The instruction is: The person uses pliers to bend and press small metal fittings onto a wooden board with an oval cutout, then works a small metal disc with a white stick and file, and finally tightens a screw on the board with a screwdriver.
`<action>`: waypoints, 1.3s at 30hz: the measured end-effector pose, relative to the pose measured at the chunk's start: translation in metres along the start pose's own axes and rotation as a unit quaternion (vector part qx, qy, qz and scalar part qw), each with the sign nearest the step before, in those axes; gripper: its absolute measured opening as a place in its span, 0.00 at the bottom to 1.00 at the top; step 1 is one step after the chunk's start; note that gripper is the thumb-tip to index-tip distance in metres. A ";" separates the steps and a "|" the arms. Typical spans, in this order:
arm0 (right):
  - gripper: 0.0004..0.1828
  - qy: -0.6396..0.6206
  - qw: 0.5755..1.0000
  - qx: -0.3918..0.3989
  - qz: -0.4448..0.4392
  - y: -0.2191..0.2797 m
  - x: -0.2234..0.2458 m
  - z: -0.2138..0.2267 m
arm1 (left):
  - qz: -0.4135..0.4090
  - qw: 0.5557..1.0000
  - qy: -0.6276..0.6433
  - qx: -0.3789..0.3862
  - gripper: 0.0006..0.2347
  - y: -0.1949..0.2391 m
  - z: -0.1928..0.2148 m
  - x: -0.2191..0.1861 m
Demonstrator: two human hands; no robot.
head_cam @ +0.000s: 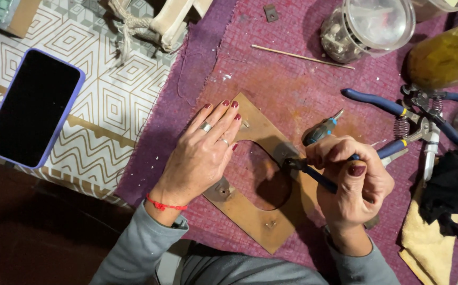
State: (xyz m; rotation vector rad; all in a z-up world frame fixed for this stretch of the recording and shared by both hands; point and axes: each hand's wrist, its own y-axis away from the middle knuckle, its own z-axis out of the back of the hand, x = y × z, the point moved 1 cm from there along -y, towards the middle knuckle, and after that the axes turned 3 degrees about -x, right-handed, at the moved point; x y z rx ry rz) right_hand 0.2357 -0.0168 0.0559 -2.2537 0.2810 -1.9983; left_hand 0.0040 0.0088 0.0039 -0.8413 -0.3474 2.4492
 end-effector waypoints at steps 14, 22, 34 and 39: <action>0.30 -0.030 0.999 0.000 0.014 -0.002 -0.008 0.005 | 0.011 1.000 0.012 0.007 0.20 0.002 -0.003 -0.001; 0.26 -0.044 0.999 -0.007 -0.024 -0.003 -0.004 0.003 | 0.008 1.000 0.004 0.010 0.20 0.002 -0.003 0.001; 0.21 0.115 0.986 0.119 0.027 -0.020 0.007 0.019 | -0.005 1.000 0.001 0.017 0.19 -0.002 -0.002 0.001; 0.21 0.040 0.969 0.244 0.026 -0.034 0.006 0.022 | -0.004 1.000 0.005 0.016 0.19 -0.003 0.002 -0.001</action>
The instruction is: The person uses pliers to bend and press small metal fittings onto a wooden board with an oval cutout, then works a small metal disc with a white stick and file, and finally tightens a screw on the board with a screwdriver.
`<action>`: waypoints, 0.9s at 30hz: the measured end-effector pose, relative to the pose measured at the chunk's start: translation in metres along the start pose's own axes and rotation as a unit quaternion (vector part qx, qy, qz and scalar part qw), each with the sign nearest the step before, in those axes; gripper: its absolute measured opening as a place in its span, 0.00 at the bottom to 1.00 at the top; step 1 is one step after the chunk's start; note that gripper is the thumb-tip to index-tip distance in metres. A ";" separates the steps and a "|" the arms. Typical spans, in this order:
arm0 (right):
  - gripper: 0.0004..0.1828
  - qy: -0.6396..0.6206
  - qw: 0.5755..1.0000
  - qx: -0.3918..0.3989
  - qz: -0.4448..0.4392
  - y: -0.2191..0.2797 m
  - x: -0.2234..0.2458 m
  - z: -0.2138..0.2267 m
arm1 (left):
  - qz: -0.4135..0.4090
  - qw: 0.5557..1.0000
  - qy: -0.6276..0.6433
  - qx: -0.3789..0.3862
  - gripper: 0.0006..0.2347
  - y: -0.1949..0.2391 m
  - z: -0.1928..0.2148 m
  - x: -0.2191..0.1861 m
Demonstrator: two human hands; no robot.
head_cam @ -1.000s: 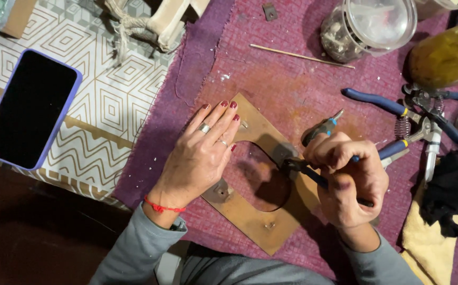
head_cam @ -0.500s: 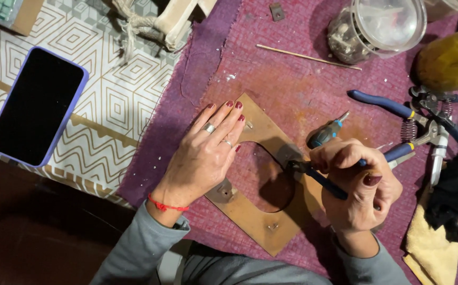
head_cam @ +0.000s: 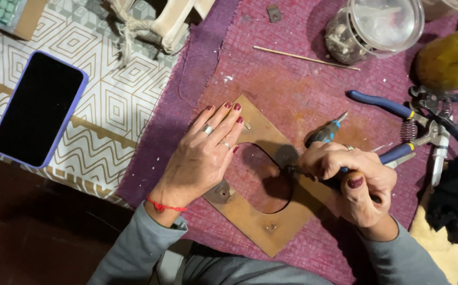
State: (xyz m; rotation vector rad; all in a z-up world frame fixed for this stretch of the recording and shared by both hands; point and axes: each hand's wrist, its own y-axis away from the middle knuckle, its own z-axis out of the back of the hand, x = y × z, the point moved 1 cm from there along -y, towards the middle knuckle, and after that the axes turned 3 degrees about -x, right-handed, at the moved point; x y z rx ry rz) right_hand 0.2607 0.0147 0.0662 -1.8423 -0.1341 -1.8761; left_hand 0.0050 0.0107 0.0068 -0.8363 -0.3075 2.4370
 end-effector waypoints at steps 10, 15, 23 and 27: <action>0.25 -0.006 0.998 0.069 0.001 -0.018 0.008 0.006 | -0.002 1.000 0.000 0.004 0.19 0.000 -0.002 0.000; 0.23 -0.004 0.993 0.116 -0.002 -0.024 0.011 0.009 | -0.019 1.000 -0.001 -0.001 0.18 -0.003 0.001 -0.002; 0.32 -0.009 0.999 0.053 -0.001 -0.006 0.002 0.010 | 0.003 1.000 -0.025 -0.009 0.18 -0.006 0.005 -0.013; 0.28 -0.013 1.000 -0.019 0.004 0.015 0.007 0.009 | 0.008 0.999 -0.047 -0.019 0.19 -0.003 0.001 -0.014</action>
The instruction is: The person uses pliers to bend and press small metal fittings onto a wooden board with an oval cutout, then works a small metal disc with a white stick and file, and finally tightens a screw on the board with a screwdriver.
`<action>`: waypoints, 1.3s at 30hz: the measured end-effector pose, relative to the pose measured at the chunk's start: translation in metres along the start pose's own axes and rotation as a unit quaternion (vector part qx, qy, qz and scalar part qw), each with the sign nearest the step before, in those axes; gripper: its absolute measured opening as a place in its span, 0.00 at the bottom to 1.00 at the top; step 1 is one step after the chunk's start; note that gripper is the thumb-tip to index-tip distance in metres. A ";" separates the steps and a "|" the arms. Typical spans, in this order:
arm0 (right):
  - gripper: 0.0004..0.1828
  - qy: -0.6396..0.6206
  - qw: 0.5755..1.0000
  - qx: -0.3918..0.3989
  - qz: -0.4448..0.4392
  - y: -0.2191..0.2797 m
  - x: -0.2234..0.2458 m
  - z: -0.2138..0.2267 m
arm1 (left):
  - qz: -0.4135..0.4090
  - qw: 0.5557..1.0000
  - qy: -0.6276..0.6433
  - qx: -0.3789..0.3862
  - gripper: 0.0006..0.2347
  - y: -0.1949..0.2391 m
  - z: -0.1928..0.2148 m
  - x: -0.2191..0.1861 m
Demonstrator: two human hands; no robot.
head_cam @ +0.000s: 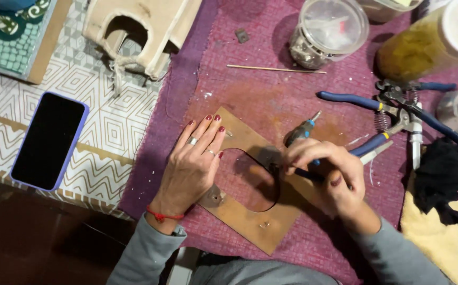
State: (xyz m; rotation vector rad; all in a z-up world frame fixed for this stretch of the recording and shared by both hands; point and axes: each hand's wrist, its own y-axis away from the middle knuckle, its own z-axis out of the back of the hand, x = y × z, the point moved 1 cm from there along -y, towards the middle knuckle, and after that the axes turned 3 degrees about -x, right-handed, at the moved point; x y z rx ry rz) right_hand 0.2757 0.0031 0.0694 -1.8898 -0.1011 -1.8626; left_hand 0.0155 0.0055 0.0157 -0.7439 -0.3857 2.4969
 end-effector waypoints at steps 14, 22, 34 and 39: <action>0.15 0.091 0.916 -0.299 0.251 0.120 -0.021 -0.034 | -0.061 0.997 -0.033 0.035 0.16 0.024 -0.009 -0.006; 0.20 -0.046 0.927 -0.355 0.117 0.128 -0.026 -0.031 | -0.157 0.970 0.093 0.160 0.28 0.048 0.016 -0.037; 0.19 -0.082 0.923 -0.359 0.110 0.120 -0.020 -0.020 | -0.267 0.953 -0.010 0.141 0.19 0.049 0.020 -0.022; 0.15 -0.075 0.925 -0.359 0.101 0.119 -0.006 -0.023 | -0.314 0.938 -0.039 0.138 0.18 0.045 0.020 -0.032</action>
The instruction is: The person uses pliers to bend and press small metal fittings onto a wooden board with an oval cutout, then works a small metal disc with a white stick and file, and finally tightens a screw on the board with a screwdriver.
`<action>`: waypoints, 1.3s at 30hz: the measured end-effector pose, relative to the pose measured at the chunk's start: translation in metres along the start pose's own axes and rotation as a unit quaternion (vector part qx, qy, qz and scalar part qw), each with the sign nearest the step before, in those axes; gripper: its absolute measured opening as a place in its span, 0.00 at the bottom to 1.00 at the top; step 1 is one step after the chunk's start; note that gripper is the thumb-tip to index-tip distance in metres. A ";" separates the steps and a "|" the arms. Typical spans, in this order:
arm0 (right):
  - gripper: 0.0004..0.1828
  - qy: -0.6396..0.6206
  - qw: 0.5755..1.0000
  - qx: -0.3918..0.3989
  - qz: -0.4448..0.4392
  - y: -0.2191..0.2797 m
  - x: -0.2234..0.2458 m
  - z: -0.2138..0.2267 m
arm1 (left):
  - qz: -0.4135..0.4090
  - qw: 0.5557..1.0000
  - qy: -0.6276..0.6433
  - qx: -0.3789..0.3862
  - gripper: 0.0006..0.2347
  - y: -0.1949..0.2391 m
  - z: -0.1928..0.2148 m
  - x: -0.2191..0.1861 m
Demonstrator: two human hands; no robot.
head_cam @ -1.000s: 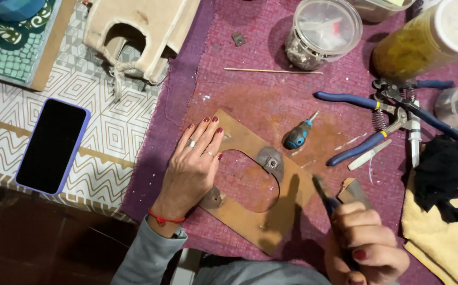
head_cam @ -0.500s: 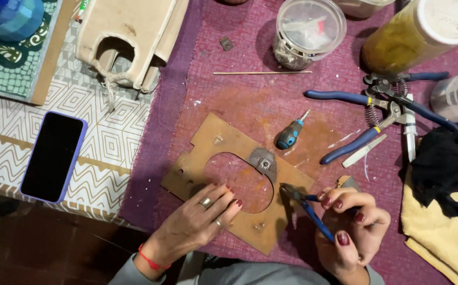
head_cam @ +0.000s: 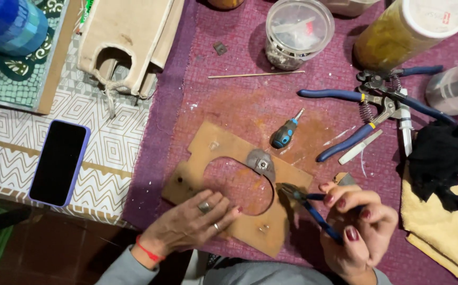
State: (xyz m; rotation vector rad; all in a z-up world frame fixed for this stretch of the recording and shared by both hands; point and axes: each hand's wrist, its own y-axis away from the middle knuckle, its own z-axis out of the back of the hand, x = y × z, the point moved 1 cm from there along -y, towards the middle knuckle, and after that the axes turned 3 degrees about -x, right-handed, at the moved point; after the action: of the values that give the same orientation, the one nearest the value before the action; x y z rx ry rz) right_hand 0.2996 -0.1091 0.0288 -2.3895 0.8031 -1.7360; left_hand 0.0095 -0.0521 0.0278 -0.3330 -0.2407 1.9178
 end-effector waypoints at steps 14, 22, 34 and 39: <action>0.19 0.145 0.883 0.396 0.207 0.036 -0.024 0.021 | 0.016 0.997 0.061 -0.040 0.18 -0.013 -0.011 -0.028; 0.30 0.184 0.884 0.282 0.324 0.059 -0.050 0.003 | 0.191 0.977 0.038 -0.093 0.29 0.014 -0.042 -0.006; 0.27 0.131 0.963 0.148 0.185 0.035 -0.039 0.002 | 0.332 0.934 0.066 -0.112 0.35 -0.013 -0.043 0.022; 0.22 0.086 0.957 0.237 0.144 -0.003 -0.027 -0.002 | 0.349 0.927 0.089 -0.106 0.32 -0.016 -0.041 0.021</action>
State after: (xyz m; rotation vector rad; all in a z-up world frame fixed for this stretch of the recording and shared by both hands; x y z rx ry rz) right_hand 0.2932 -0.0937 0.0072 -1.7417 0.6223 -1.7814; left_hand 0.0306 -0.0259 -0.0078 -0.8200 -0.2249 2.5474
